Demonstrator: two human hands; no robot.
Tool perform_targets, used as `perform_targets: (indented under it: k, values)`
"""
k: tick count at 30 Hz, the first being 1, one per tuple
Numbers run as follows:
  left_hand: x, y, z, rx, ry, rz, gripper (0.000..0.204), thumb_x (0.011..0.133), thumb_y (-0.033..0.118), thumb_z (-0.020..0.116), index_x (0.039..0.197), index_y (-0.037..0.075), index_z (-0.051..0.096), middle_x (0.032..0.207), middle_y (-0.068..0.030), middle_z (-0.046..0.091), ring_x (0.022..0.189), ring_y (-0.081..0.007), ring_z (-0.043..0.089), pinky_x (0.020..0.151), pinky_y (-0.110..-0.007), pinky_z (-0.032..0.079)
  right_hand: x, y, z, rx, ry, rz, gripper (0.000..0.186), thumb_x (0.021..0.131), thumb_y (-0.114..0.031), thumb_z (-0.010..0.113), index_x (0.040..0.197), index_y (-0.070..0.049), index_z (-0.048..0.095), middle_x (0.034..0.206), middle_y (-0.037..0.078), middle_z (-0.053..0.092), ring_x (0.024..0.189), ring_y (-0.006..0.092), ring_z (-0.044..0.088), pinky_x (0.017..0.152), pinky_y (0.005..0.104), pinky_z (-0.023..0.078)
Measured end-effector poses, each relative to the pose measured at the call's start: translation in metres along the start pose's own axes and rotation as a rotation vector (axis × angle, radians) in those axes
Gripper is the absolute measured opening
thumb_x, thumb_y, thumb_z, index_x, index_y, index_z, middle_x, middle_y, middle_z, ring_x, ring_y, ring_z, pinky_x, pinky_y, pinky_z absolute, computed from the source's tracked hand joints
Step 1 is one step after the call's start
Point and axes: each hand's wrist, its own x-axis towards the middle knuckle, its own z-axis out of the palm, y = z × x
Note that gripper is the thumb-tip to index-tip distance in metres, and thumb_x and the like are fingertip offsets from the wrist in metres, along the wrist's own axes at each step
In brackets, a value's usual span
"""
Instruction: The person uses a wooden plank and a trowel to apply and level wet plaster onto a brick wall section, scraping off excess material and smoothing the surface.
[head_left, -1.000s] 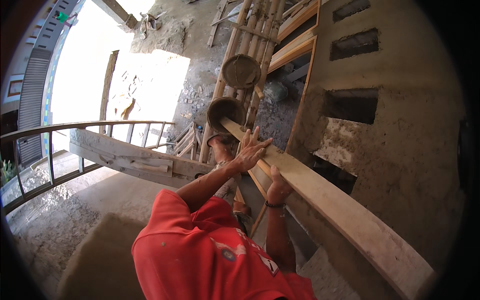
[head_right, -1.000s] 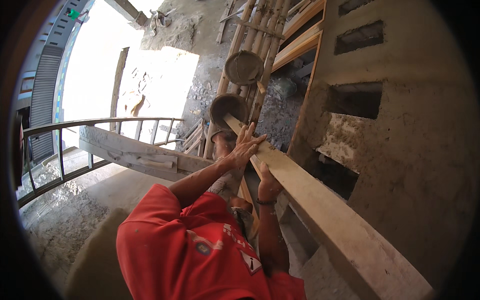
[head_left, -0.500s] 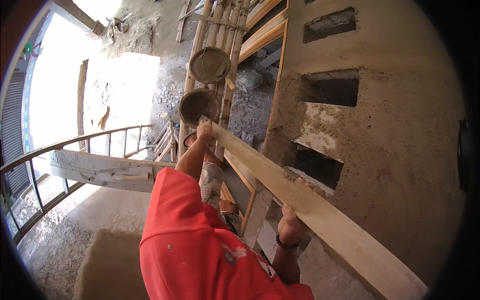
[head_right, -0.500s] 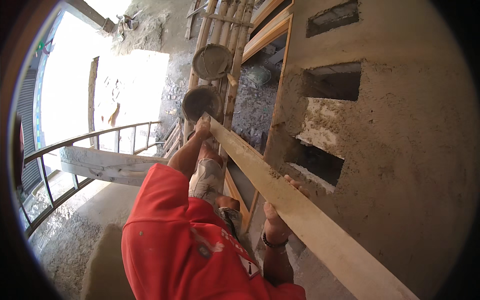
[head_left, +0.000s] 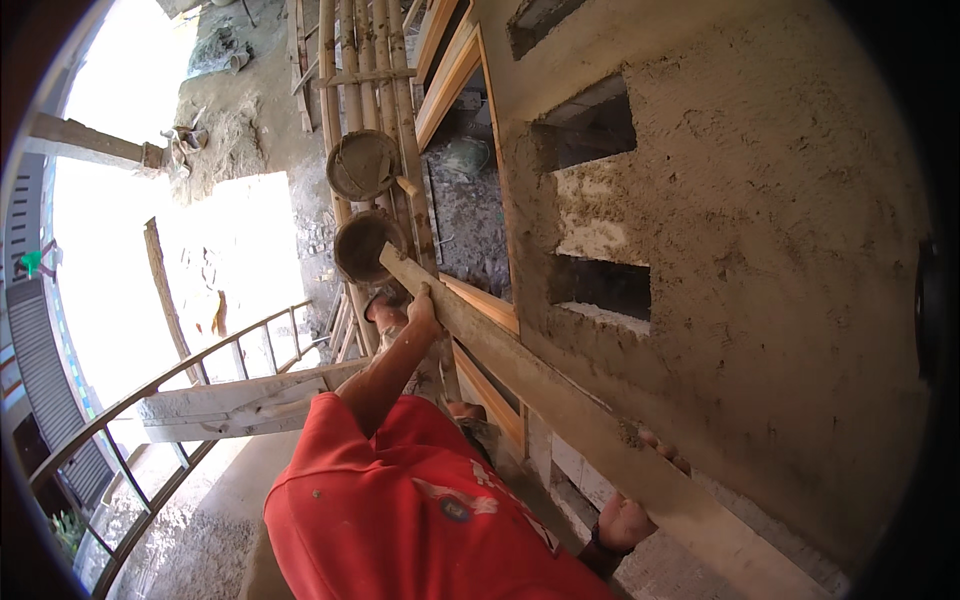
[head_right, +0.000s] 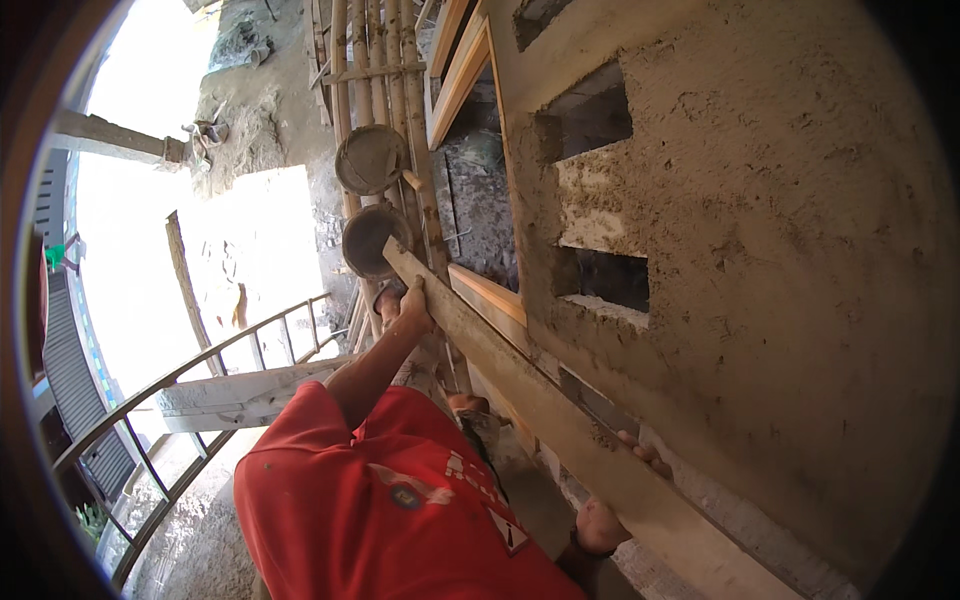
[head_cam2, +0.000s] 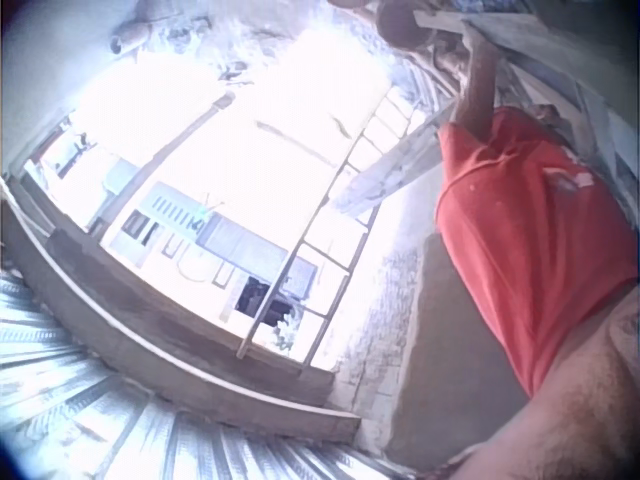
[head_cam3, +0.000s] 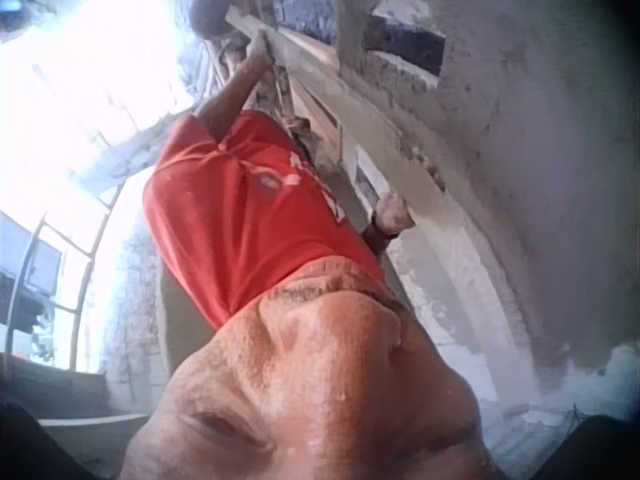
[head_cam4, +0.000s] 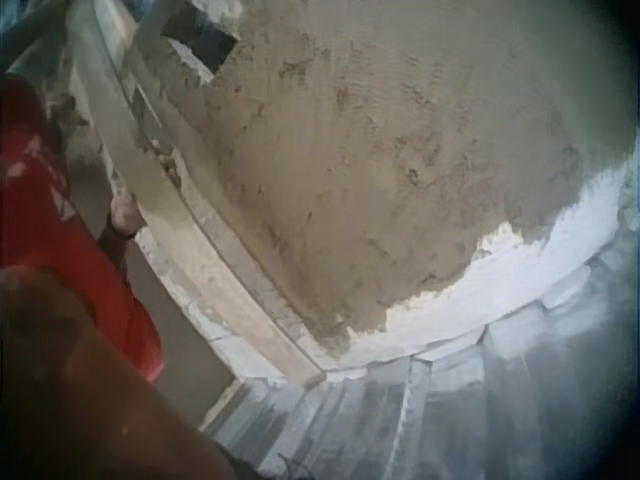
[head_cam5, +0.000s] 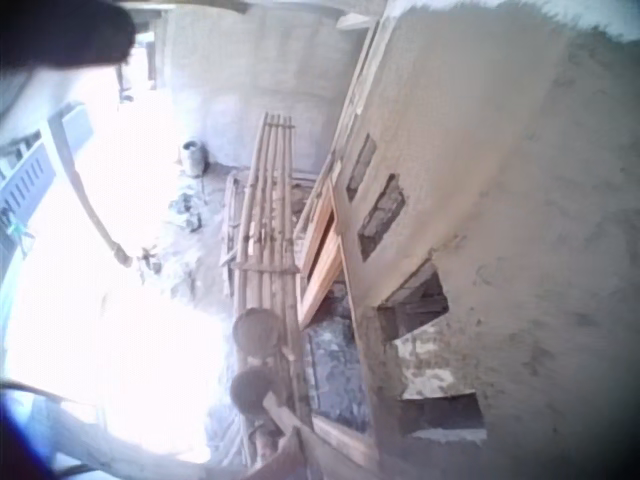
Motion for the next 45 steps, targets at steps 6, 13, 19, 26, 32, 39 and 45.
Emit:
perform_targets:
  k: [6,13,19,26,32,39,45]
  values:
    - [-0.052,-0.035,0.012,-0.054,-0.372,-0.133,0.061,0.091,0.048,0.062,0.135,0.006,0.049,0.130,-0.0131,0.056,0.113,-0.0317,0.058,0.099,-0.052,0.046,-0.037,0.012,-0.045,0.219,0.118,0.098,0.068,0.091,-0.028,0.061,0.145,-0.001,0.029,0.142,0.018,0.042,0.131,0.0386,0.043,0.112,0.0511,0.034]
    - [-0.080,-0.031,0.064,0.183,-0.364,0.065,0.060,0.093,0.043,0.063,0.131,0.000,0.045,0.122,-0.0161,0.057,0.109,-0.0309,0.061,0.095,-0.044,0.051,-0.072,0.039,-0.073,0.802,0.384,0.263,0.065,0.095,-0.027,0.056,0.148,-0.003,0.026,0.150,0.022,0.033,0.138,0.0363,0.034,0.114,0.0503,0.030]
    - [-0.060,-0.037,0.112,0.344,-0.461,0.259,0.063,0.092,0.044,0.064,0.130,-0.001,0.042,0.121,-0.0149,0.055,0.106,-0.0256,0.060,0.090,-0.038,0.052,-0.105,0.107,-0.089,0.974,0.701,0.479,0.057,0.091,-0.025,0.055,0.139,0.003,0.041,0.140,0.025,0.046,0.124,0.0416,0.048,0.110,0.0566,0.034]
    - [0.019,-0.081,0.129,0.633,-0.372,0.351,0.051,0.096,0.038,0.058,0.130,0.002,0.047,0.118,-0.0129,0.059,0.103,-0.0243,0.062,0.085,-0.039,0.055,-0.161,0.269,-0.046,1.974,0.943,0.859,0.059,0.088,-0.030,0.057,0.134,0.006,0.048,0.131,0.027,0.055,0.119,0.0445,0.054,0.108,0.0600,0.038]
    - [0.169,-0.100,0.130,0.627,-0.382,0.456,0.047,0.091,0.036,0.067,0.117,0.000,0.054,0.103,-0.0122,0.063,0.094,-0.0224,0.063,0.081,-0.037,0.052,-0.190,0.432,-0.027,1.928,1.142,0.710,0.064,0.086,-0.039,0.061,0.132,0.004,0.052,0.122,0.024,0.062,0.115,0.0418,0.058,0.106,0.0552,0.043]
    - [0.349,-0.138,0.126,0.794,-0.388,0.568,0.066,0.090,0.056,0.059,0.118,-0.004,0.054,0.103,-0.0164,0.063,0.093,-0.0252,0.063,0.080,-0.043,0.051,-0.252,0.613,-0.019,1.399,0.766,0.653,0.055,0.092,-0.031,0.058,0.135,0.003,0.047,0.130,0.023,0.056,0.118,0.0367,0.056,0.102,0.0496,0.047]
    - [0.427,-0.171,0.147,0.656,-0.558,0.615,0.052,0.097,0.043,0.055,0.126,0.001,0.046,0.110,-0.0129,0.058,0.098,-0.0231,0.058,0.080,-0.038,0.051,-0.270,0.730,-0.015,-0.042,0.215,0.098,0.045,0.101,-0.010,0.049,0.143,-0.001,0.038,0.142,0.022,0.045,0.126,0.0301,0.051,0.103,0.0425,0.048]
